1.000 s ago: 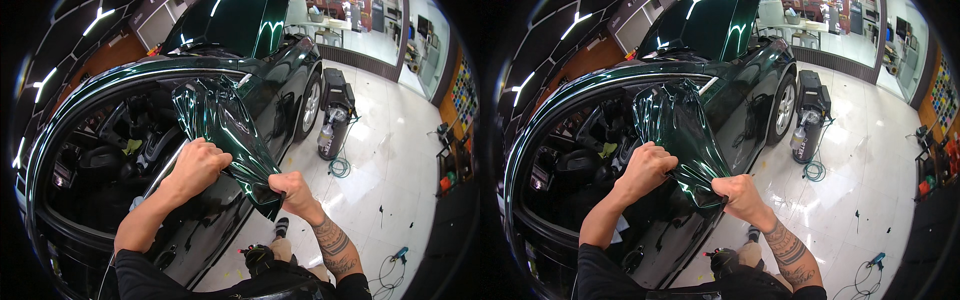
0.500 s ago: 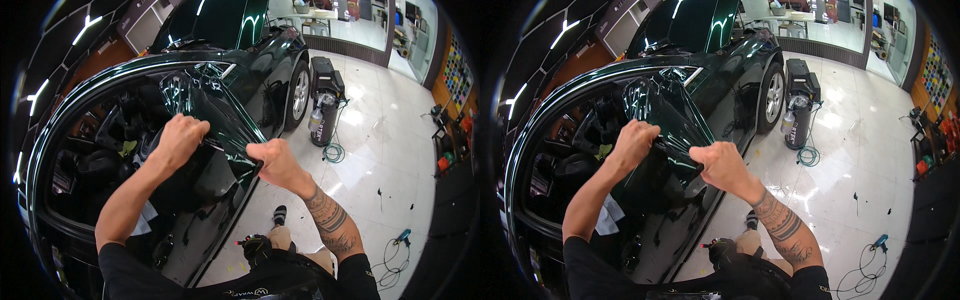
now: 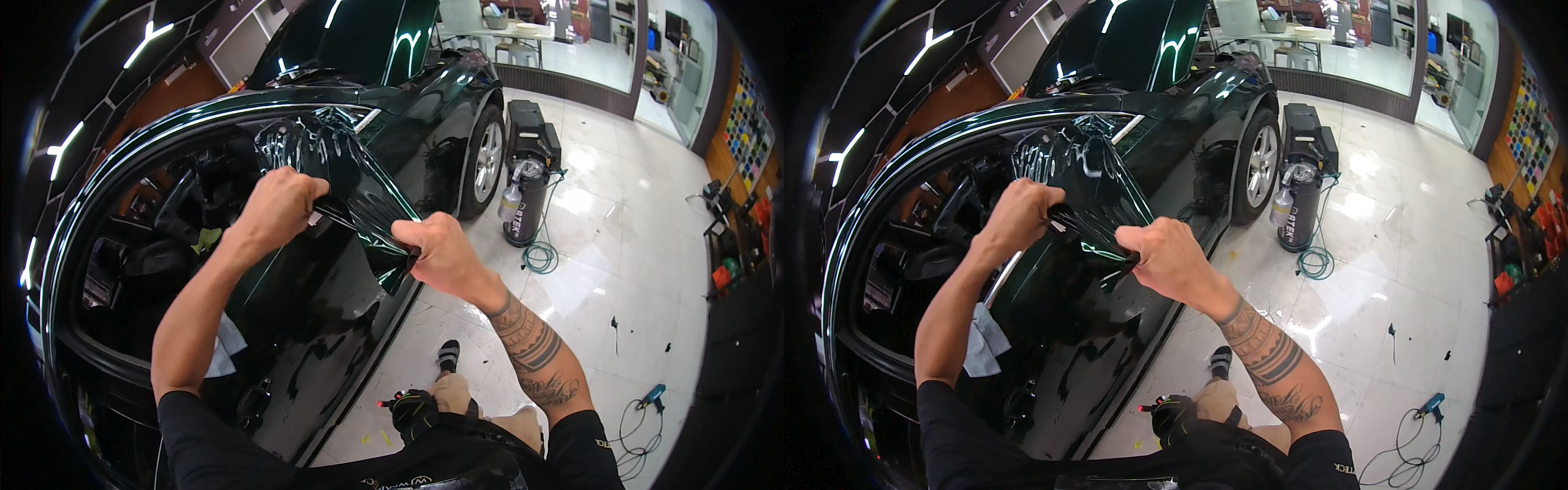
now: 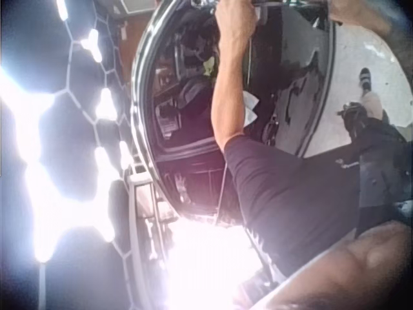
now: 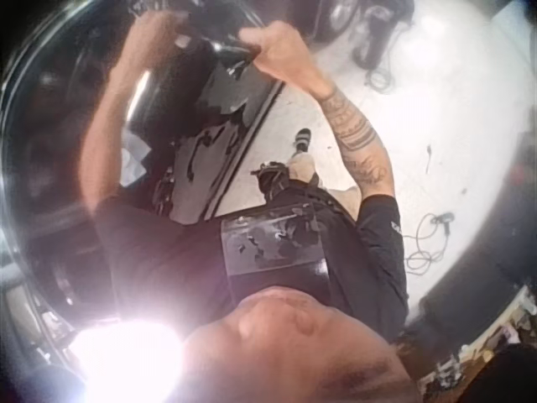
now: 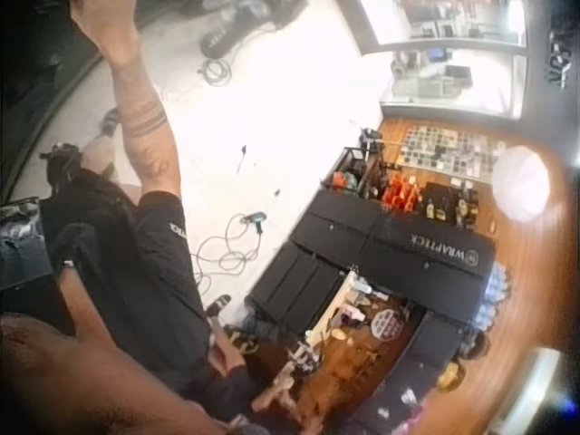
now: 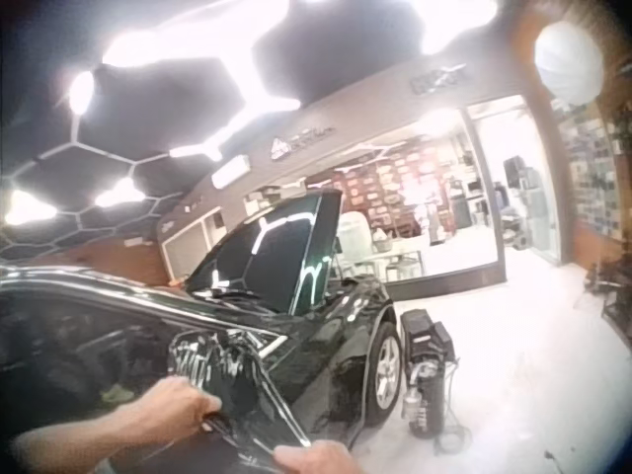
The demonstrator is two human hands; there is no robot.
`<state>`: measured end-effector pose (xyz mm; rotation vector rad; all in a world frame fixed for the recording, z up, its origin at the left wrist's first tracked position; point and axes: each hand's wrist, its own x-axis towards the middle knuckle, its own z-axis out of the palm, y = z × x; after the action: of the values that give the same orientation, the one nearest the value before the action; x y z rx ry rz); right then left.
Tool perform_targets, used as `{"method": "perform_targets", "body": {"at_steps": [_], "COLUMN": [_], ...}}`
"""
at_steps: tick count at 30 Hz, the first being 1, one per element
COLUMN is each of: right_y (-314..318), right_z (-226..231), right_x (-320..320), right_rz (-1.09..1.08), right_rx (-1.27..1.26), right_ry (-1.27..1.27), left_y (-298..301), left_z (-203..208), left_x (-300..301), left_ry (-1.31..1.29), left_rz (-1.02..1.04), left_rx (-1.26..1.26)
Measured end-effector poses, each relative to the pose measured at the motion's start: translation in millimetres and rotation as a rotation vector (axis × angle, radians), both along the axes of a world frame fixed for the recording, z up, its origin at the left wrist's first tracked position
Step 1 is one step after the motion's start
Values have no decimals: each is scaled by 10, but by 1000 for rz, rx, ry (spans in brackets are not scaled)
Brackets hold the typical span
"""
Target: The person applies a green vinyl wrap to a car's side mirror, smoothing the surface, trimming edges, and using a heat gun to conform the material. The person also wipes the door frame with a cloth and repositions the wrap as needed.
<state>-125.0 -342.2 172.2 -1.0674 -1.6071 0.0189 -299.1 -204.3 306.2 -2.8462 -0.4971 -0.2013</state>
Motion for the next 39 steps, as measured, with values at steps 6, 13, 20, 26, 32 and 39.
{"method": "perform_targets", "body": {"at_steps": [6, 13, 20, 26, 32, 39], "right_y": [-11, -22, 83, 231, 557, 1024], "right_z": [23, -324, -671, -982, -1271, -1236], "right_x": [85, -28, -282, -486, -761, -1006], "right_rz": [-27, 45, 49, 62, 121, 129], "right_rx": [-30, -91, -84, -134, -147, -361], "right_ry": [-62, -33, -30, -41, 68, -117], "left_y": [27, 3, 138, 267, 409, 520], "left_z": [35, -203, -550, -745, -910, -863], "left_x": [23, -151, -305, -438, -571, -734], "left_ry": [-22, -28, -34, 38, 33, 125], "left_rz": [-44, -174, -228, -236, -208, -250], "left_rx": [14, 90, 70, 209, 328, 358]}}
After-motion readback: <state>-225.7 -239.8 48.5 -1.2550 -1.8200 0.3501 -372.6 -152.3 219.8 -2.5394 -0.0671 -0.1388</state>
